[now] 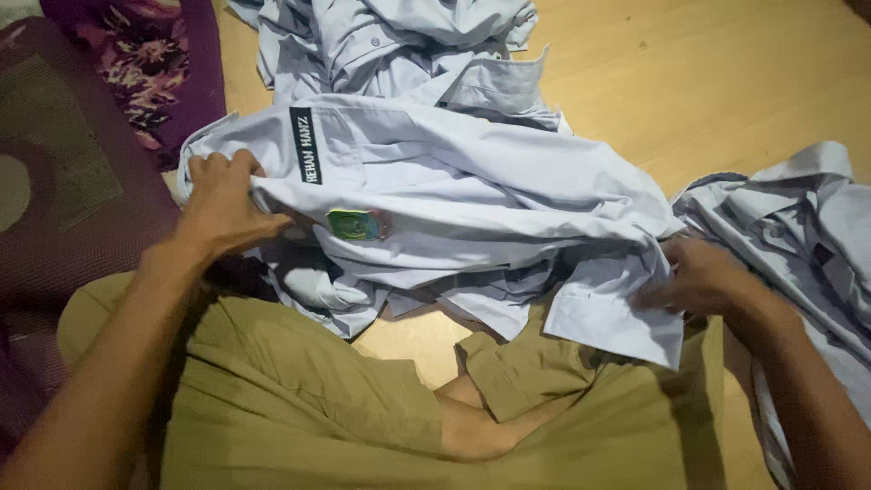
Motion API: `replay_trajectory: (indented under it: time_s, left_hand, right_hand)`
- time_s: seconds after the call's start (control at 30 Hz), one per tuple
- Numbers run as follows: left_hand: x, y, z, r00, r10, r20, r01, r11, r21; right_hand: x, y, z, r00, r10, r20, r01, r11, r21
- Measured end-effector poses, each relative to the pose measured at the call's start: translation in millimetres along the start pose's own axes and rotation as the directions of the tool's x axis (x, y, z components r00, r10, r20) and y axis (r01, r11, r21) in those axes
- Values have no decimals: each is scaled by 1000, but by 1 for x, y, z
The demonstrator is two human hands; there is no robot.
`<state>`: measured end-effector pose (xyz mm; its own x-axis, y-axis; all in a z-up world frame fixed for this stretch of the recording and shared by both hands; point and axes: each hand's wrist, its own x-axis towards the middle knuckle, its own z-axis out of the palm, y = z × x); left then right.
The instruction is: The person buttons the front buttons of several light blue shirts while sitting on the floor, handling the shirts one at a time and smoothing them out.
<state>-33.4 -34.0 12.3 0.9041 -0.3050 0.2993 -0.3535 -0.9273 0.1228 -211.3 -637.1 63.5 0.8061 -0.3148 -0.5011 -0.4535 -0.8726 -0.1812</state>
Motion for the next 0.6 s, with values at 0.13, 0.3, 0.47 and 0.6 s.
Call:
replay_trajectory:
  time_s: [0.13,0.3,0.47,0.6]
  left_hand:
    - [-4,-15,-10,997,-34,63,33,999,18]
    - [-7,-11,-20,990,-36,133,29,998,55]
    - [-8,21,-70,961,-6,276,62,979,-195]
    - [-10,42,-96,848,-375,375,489,827,-279]
  right_hand:
    - [59,60,-7,928,-117,-354,96,992,-76]
    - [44,36,-32,418,-289,-862,152,957,-247]
    - [100,98,-46,190,-436,-880,230,891,-392]
    - [160,134,-39,513,-376,-772,106,920,-377]
